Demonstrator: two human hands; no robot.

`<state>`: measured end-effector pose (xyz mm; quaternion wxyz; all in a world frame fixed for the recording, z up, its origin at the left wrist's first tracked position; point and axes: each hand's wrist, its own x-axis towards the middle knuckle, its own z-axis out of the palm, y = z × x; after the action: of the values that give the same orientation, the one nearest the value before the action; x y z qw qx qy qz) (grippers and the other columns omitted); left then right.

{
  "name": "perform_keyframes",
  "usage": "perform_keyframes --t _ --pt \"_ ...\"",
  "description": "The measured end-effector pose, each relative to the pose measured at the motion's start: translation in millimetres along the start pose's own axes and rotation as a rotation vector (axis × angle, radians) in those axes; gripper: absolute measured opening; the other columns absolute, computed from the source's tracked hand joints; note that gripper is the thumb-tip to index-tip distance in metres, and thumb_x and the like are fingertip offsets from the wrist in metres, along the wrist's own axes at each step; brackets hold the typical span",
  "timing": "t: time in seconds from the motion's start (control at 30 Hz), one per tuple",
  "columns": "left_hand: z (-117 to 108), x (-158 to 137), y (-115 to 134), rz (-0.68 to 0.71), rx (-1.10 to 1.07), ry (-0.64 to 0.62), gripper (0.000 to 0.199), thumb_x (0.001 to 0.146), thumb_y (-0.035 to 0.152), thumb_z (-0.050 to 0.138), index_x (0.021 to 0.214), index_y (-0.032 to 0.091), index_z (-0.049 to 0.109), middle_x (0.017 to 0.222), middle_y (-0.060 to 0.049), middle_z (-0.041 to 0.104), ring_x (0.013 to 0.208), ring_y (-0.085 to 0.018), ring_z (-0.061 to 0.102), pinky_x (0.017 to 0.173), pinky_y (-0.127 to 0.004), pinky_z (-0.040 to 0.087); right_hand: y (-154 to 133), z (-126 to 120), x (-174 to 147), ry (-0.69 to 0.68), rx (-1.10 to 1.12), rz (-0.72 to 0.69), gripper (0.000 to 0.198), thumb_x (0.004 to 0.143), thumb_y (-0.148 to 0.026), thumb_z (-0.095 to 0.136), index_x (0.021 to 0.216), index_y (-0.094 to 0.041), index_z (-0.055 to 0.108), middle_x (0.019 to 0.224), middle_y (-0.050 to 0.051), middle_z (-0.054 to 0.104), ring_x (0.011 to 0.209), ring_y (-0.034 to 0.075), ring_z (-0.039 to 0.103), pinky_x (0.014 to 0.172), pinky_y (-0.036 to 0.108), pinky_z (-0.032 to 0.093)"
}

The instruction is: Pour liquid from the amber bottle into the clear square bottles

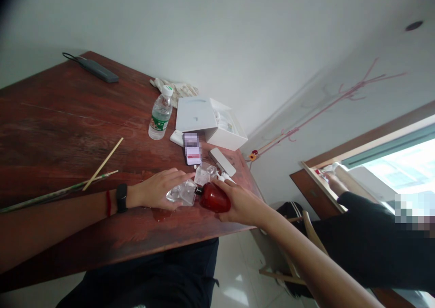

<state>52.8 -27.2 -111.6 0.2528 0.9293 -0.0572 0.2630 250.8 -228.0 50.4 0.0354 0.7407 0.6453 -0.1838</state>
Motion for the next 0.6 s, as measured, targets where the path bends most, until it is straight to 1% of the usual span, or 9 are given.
perform_keyframes --t 0.17,0.33,0.47,0.6 --pt "0.9 -0.2 -0.6 0.012 0.002 0.005 0.091 0.088 0.039 0.082 0.164 0.016 0.037 0.137 -0.015 0.066 0.118 -0.035 0.062 0.106 -0.046 0.051 -1.2 -1.3 0.3 -0.005 0.0 0.0 0.084 0.077 -0.029 0.086 0.154 -0.024 0.053 0.144 0.017 0.068 0.124 0.038 0.071 0.109 0.054 0.055" --pt "0.1 0.1 -0.4 0.006 -0.016 0.008 0.092 0.088 0.039 0.082 0.165 0.018 0.037 0.137 -0.014 0.067 0.118 -0.034 0.062 0.106 -0.045 0.051 0.6 -0.9 0.3 -0.018 -0.006 0.011 0.087 0.077 -0.029 0.085 0.156 -0.024 0.051 0.146 0.016 0.067 0.123 0.037 0.072 0.109 0.052 0.055" --pt "-0.2 0.3 0.2 0.0 -0.015 0.007 0.093 0.086 0.036 0.084 0.165 0.017 0.038 0.136 -0.015 0.067 0.118 -0.034 0.062 0.107 -0.045 0.05 0.8 -0.8 0.0 -0.01 -0.007 0.007 0.086 0.076 -0.029 0.086 0.155 -0.023 0.052 0.145 0.017 0.067 0.124 0.038 0.071 0.109 0.052 0.055" --pt "-0.2 0.1 0.5 0.002 -0.013 0.008 0.092 0.087 0.037 0.083 0.164 0.017 0.038 0.136 -0.015 0.067 0.118 -0.034 0.062 0.107 -0.045 0.05 -0.8 -1.9 0.0 -0.021 -0.011 0.013 0.088 0.077 -0.03 0.085 0.157 -0.022 0.051 0.145 0.018 0.066 0.123 0.037 0.071 0.108 0.052 0.055"
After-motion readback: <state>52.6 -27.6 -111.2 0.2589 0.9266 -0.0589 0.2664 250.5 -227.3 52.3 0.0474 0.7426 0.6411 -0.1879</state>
